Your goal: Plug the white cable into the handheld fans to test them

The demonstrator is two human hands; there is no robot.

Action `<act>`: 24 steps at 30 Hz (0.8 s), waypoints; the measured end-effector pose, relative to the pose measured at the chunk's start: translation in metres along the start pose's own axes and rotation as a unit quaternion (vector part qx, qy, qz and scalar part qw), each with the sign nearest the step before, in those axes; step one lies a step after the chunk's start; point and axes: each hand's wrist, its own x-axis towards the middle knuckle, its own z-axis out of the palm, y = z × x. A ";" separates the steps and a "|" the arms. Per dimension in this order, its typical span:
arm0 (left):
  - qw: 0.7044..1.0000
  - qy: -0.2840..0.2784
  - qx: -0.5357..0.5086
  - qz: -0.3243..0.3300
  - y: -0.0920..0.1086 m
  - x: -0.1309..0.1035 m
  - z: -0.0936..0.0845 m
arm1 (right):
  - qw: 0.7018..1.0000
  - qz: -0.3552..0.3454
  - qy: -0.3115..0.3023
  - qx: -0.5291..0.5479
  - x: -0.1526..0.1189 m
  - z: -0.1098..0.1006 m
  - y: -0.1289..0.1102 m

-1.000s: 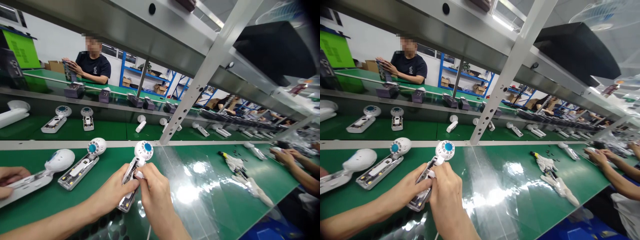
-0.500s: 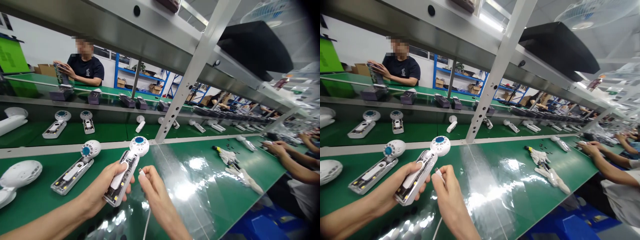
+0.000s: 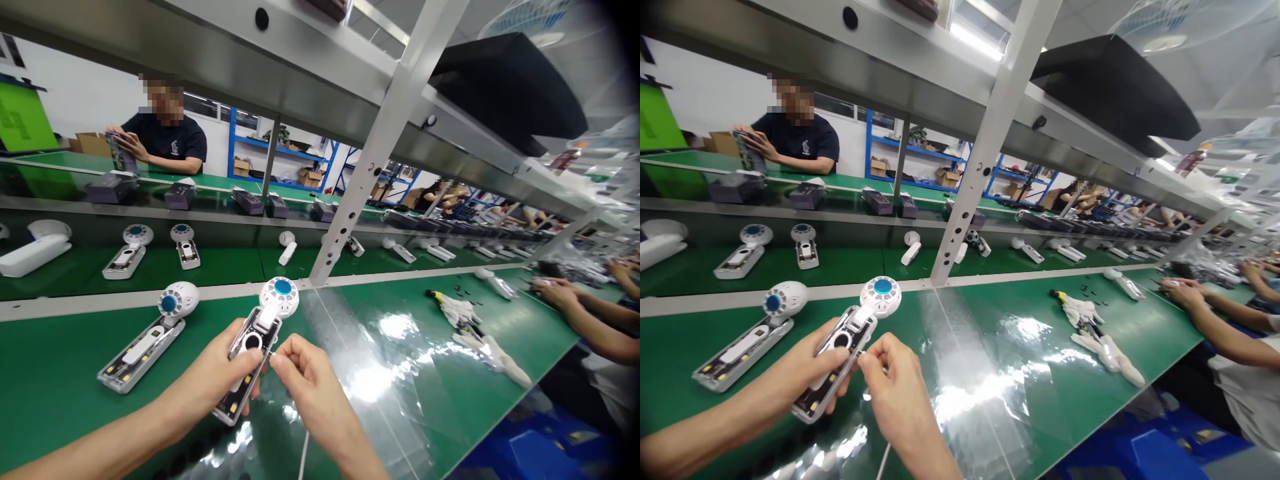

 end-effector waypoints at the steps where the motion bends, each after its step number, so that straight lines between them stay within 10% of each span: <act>1: 0.999 0.004 0.032 -0.002 0.001 0.000 0.000 | 1.000 0.005 -0.002 0.001 0.000 -0.001 0.000; 19: 0.996 0.020 0.082 0.001 -0.010 -0.001 -0.001 | 0.996 0.016 -0.026 0.085 0.010 0.010 0.011; 24: 0.984 0.047 0.171 0.005 0.016 0.023 -0.008 | 0.985 0.039 0.018 0.169 0.030 -0.005 0.017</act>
